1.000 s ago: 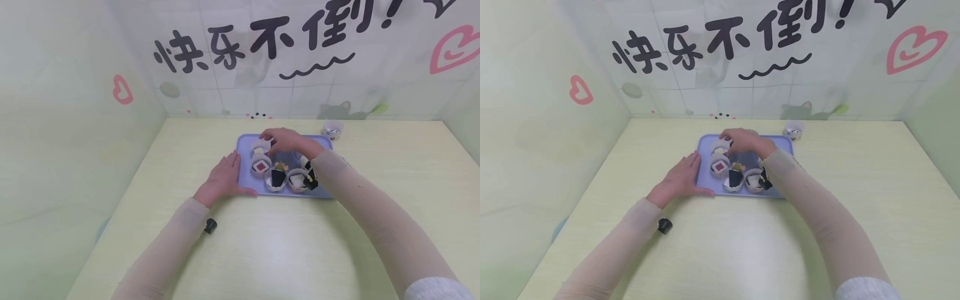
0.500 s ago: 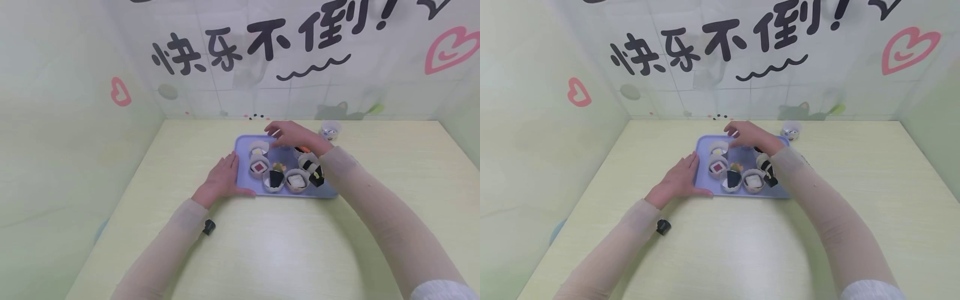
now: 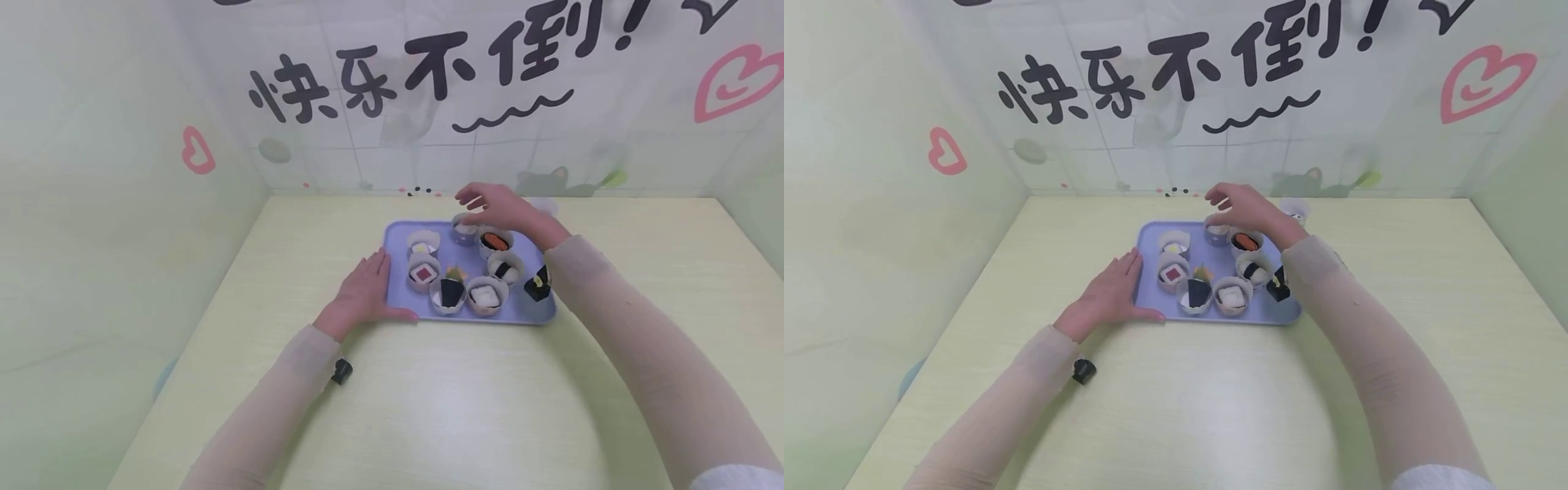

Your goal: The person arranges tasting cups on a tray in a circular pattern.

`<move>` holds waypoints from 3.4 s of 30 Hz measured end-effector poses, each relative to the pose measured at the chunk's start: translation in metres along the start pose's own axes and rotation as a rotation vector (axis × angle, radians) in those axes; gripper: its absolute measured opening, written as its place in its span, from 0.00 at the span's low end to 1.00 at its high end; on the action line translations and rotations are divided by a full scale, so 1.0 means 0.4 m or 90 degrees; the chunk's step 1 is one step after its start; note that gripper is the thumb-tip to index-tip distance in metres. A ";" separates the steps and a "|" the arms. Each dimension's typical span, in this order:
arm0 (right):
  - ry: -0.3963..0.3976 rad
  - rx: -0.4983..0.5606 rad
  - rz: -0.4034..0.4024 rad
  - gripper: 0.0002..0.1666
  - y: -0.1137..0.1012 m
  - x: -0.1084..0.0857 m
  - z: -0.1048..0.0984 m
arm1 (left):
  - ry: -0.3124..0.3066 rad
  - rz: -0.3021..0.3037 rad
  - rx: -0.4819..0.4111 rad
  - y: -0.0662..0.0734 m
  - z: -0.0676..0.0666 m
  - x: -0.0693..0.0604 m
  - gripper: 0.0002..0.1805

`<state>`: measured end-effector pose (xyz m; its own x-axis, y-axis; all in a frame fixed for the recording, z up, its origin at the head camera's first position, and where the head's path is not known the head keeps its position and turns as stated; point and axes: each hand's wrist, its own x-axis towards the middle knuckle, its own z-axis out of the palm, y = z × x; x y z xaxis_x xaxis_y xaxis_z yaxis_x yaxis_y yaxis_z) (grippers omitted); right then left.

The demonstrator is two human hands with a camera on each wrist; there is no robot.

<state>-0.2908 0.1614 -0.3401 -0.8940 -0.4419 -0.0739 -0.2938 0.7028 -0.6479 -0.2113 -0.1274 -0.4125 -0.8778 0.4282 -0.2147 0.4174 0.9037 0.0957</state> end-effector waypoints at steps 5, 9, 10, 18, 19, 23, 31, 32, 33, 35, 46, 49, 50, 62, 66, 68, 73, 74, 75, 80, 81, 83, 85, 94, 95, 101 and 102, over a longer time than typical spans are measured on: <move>0.037 0.016 0.002 0.29 0.040 -0.018 -0.013 | 0.000 0.002 0.001 0.001 0.002 -0.001 0.76; 0.066 0.028 0.013 0.29 0.074 -0.034 -0.025 | -0.002 0.000 -0.002 0.001 0.001 -0.002 0.76; 0.072 0.033 0.016 0.30 0.081 -0.039 -0.028 | -0.001 0.000 -0.003 0.001 0.001 -0.002 0.76; 0.152 0.057 0.066 0.33 0.132 -0.076 -0.041 | 0.005 -0.002 -0.010 0.003 -0.001 -0.002 0.76; 0.166 0.062 0.075 0.34 0.139 -0.080 -0.041 | 0.005 -0.002 -0.011 0.003 -0.001 -0.003 0.76; 0.222 0.090 0.108 0.38 0.165 -0.093 -0.041 | 0.004 -0.002 -0.011 0.004 -0.002 -0.004 0.76; 0.351 0.125 0.150 0.40 0.200 -0.115 -0.038 | 0.009 0.003 -0.003 0.004 0.002 -0.002 0.76; 0.364 0.129 0.155 0.39 0.205 -0.117 -0.038 | 0.008 0.003 -0.003 0.003 0.001 -0.003 0.76; 0.375 0.134 0.161 0.39 0.208 -0.119 -0.038 | 0.008 0.002 -0.003 0.004 0.001 -0.003 0.76; 0.386 0.143 0.176 0.40 0.217 -0.122 -0.039 | 0.008 0.001 -0.003 0.004 0.001 -0.003 0.76; 0.389 0.194 0.231 0.47 0.243 -0.135 -0.028 | 0.012 -0.002 -0.003 0.004 0.002 -0.003 0.76; 0.378 0.196 0.246 0.48 0.245 -0.137 -0.023 | 0.015 -0.001 -0.007 0.004 0.002 -0.003 0.76; 0.374 0.197 0.249 0.49 0.246 -0.137 -0.022 | 0.016 0.001 -0.009 0.005 0.002 -0.003 0.76; 0.339 0.199 0.269 0.50 0.249 -0.137 -0.015 | 0.017 0.001 -0.014 0.004 0.004 -0.003 0.76; 0.325 0.191 0.276 0.50 0.259 -0.134 -0.012 | 0.015 0.000 -0.012 0.004 0.004 -0.003 0.76; 0.322 0.185 0.278 0.51 0.264 -0.132 -0.010 | 0.017 0.002 -0.010 0.005 0.003 -0.004 0.76; 0.311 0.170 0.287 0.50 0.266 -0.128 -0.008 | 0.016 0.003 -0.006 0.006 0.002 -0.005 0.76; 0.309 0.167 0.288 0.50 0.267 -0.128 -0.007 | 0.015 0.002 -0.006 0.006 0.002 -0.005 0.76; 0.306 0.164 0.289 0.50 0.267 -0.127 -0.007 | 0.014 0.002 -0.008 0.006 0.003 -0.005 0.76; 0.292 0.152 0.300 0.49 0.272 -0.125 -0.007 | 0.009 0.000 -0.009 0.005 0.002 -0.004 0.76; 0.289 0.150 0.303 0.49 0.272 -0.125 -0.007 | 0.008 0.000 -0.008 0.005 0.002 -0.004 0.76; 0.286 0.146 0.309 0.48 0.273 -0.126 -0.007 | 0.006 0.000 -0.005 0.005 0.001 -0.003 0.76; 0.287 0.142 0.311 0.47 0.272 -0.128 -0.007 | 0.005 0.000 -0.004 0.005 0.002 -0.002 0.76; 0.332 0.122 0.301 0.42 0.263 -0.128 -0.014 | 0.009 0.001 -0.002 0.003 0.007 0.001 0.77; 0.334 0.120 0.298 0.43 0.259 -0.127 -0.017 | 0.008 0.001 -0.003 0.003 0.007 0.001 0.77; 0.333 0.111 0.259 0.45 0.219 -0.117 -0.033 | 0.011 -0.002 -0.005 0.002 0.008 0.000 0.76; 0.331 0.109 0.251 0.45 0.210 -0.115 -0.035 | 0.011 -0.002 -0.005 0.002 0.008 0.001 0.76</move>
<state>-0.2792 0.2486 -0.3804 -0.9826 0.1850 0.0175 0.1068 0.6396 -0.7612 -0.2103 -0.1267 -0.4157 -0.8833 0.4250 -0.1979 0.4125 0.9052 0.1025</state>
